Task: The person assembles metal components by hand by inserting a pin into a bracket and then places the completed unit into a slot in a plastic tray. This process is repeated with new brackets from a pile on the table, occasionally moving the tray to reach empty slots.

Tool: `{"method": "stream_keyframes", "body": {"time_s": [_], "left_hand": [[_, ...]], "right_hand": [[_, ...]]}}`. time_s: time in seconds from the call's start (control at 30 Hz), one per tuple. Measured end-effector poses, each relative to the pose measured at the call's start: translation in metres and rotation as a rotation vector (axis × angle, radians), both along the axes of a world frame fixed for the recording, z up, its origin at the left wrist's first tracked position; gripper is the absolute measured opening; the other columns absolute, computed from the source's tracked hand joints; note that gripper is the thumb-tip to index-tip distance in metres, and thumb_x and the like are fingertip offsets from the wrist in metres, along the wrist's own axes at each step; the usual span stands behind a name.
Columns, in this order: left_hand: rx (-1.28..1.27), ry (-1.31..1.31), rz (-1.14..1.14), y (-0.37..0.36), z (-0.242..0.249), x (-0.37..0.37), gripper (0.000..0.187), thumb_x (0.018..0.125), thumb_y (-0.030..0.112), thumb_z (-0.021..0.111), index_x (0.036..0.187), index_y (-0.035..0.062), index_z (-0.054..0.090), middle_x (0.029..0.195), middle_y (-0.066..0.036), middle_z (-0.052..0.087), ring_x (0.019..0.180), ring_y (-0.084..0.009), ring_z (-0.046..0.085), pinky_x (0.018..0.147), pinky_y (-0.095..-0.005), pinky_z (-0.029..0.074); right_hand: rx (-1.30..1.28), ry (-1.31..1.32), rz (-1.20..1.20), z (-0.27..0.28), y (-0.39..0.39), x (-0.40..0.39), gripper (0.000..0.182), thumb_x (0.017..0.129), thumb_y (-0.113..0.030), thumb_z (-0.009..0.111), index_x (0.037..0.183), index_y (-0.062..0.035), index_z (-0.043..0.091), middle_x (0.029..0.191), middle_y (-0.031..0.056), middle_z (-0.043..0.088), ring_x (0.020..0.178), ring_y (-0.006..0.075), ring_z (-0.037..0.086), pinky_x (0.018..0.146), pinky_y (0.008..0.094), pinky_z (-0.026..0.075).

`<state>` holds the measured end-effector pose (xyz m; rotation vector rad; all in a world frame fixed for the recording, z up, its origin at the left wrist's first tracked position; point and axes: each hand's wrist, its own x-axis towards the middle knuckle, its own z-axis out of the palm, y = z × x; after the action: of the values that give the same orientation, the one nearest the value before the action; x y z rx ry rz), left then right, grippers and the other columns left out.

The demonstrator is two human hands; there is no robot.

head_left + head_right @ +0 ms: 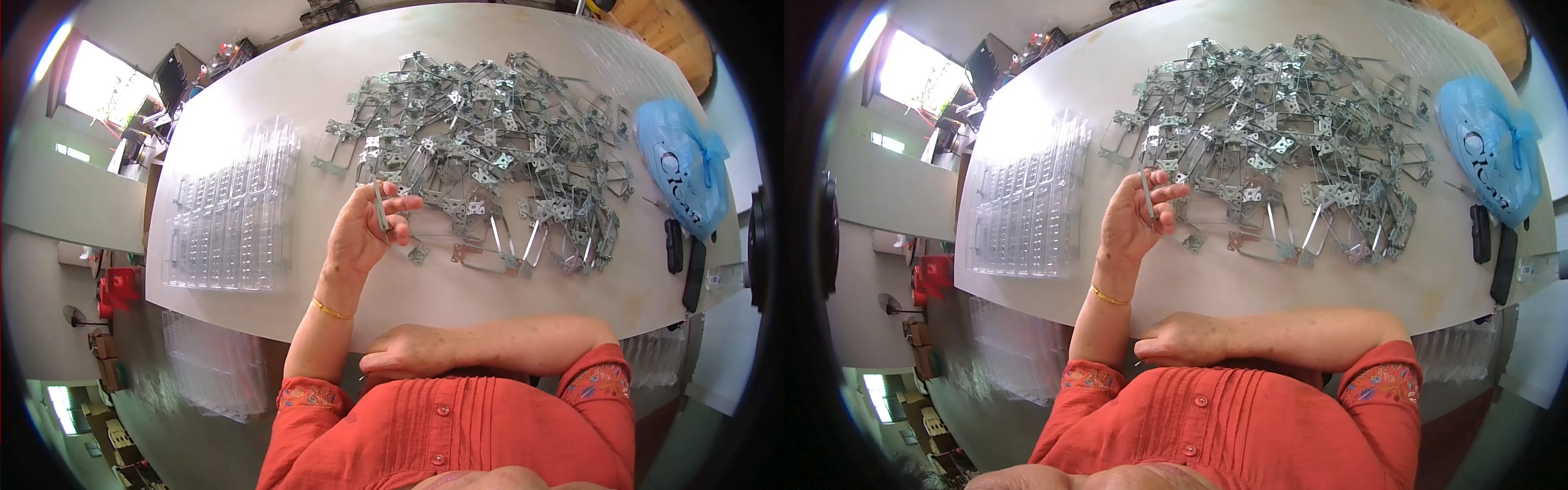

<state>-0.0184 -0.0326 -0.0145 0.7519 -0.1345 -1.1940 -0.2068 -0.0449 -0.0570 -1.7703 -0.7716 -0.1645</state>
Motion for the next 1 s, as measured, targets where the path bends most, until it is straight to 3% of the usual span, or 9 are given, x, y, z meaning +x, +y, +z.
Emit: {"method": "stream_keyframes", "body": {"time_s": [0.1,0.17,0.2,0.3,0.37,0.47,0.63,0.73,1.0], "left_hand": [[-0.095,0.043,-0.069,0.005,-0.009,0.006,0.028,0.106,0.026,0.041,0.111,0.0034,0.057,0.1,-0.026,0.071,0.06,-0.028,0.07,0.05,-0.0345,0.057],[0.059,-0.265,0.025,0.004,-0.009,0.003,0.028,0.106,0.027,0.041,0.114,0.0037,0.055,0.1,-0.025,0.071,0.065,-0.0282,0.071,0.05,-0.0337,0.055],[0.048,-0.26,0.034,0.004,-0.006,0.002,0.028,0.106,0.027,0.041,0.114,0.0037,0.055,0.1,-0.025,0.071,0.065,-0.0282,0.071,0.05,-0.0337,0.055],[0.065,-0.243,0.057,0.003,0.002,0.0,0.03,0.107,0.027,0.039,0.118,0.0036,0.054,0.109,-0.026,0.07,0.077,-0.0305,0.073,0.061,-0.0375,0.058],[-0.057,-0.122,0.001,0.004,0.003,0.001,0.032,0.107,0.027,0.038,0.122,0.0032,0.053,0.119,-0.028,0.067,0.096,-0.0343,0.071,0.077,-0.0442,0.058],[-0.116,-0.099,0.0,0.006,0.001,0.002,0.035,0.108,0.029,0.038,0.125,0.0027,0.053,0.125,-0.029,0.064,0.108,-0.0376,0.068,0.089,-0.0493,0.055],[-0.212,-0.066,0.017,0.005,-0.008,0.004,0.028,0.109,0.026,0.04,0.117,0.0038,0.055,0.13,-0.03,0.061,0.113,-0.0405,0.066,0.093,-0.0508,0.054],[-0.279,-0.064,0.003,0.005,-0.012,0.005,0.022,0.109,0.022,0.042,0.113,0.0056,0.055,0.133,-0.031,0.06,0.116,-0.0419,0.065,0.096,-0.0522,0.053],[-0.301,-0.109,-0.155,0.006,-0.008,-0.002,0.016,0.108,0.021,0.049,0.109,0.0066,0.056,0.13,-0.03,0.062,0.113,-0.0396,0.067,0.093,-0.0507,0.056]], "right_hand": [[0.015,0.02,-0.01,0.002,0.0,-0.001,0.015,0.096,-0.017,0.064,0.096,-0.0063,0.054,0.083,0.0127,0.059,0.075,0.0372,0.062,0.063,0.0468,0.051],[0.009,0.037,-0.014,0.003,0.0,-0.001,0.015,0.096,-0.017,0.064,0.096,-0.0068,0.054,0.083,0.0123,0.059,0.075,0.0369,0.062,0.064,0.0465,0.051],[0.034,0.042,-0.028,0.004,0.0,0.0,0.014,0.096,-0.017,0.065,0.098,-0.0072,0.055,0.085,0.012,0.06,0.076,0.0367,0.063,0.064,0.0458,0.052],[0.056,0.083,-0.045,0.009,-0.002,0.0,0.013,0.096,-0.017,0.066,0.1,-0.0077,0.058,0.089,0.0112,0.061,0.077,0.0355,0.063,0.066,0.0439,0.053],[0.053,0.119,-0.046,0.014,-0.003,0.0,0.013,0.095,-0.016,0.067,0.102,-0.0078,0.06,0.092,0.0106,0.062,0.078,0.0346,0.063,0.067,0.0426,0.054],[0.076,0.081,-0.084,0.023,-0.006,0.002,0.014,0.093,-0.009,0.072,0.106,-0.006,0.067,0.096,0.0105,0.063,0.081,0.0282,0.067,0.07,0.0368,0.056],[0.134,-0.047,-0.348,0.037,-0.014,0.004,0.026,0.084,0.003,0.078,0.106,-0.0051,0.068,0.1,0.0113,0.064,0.084,0.0229,0.066,0.07,0.0328,0.054],[0.143,-0.053,-0.469,0.052,-0.026,0.009,0.025,0.084,0.0,0.078,0.105,-0.0055,0.065,0.098,0.0113,0.065,0.086,0.0283,0.067,0.072,0.0358,0.056],[0.16,-0.186,-0.811,0.079,-0.09,0.005,0.026,0.09,0.006,0.071,0.11,-0.0014,0.057,0.103,0.0138,0.068,0.093,0.023,0.067,0.082,0.0351,0.054]]}}
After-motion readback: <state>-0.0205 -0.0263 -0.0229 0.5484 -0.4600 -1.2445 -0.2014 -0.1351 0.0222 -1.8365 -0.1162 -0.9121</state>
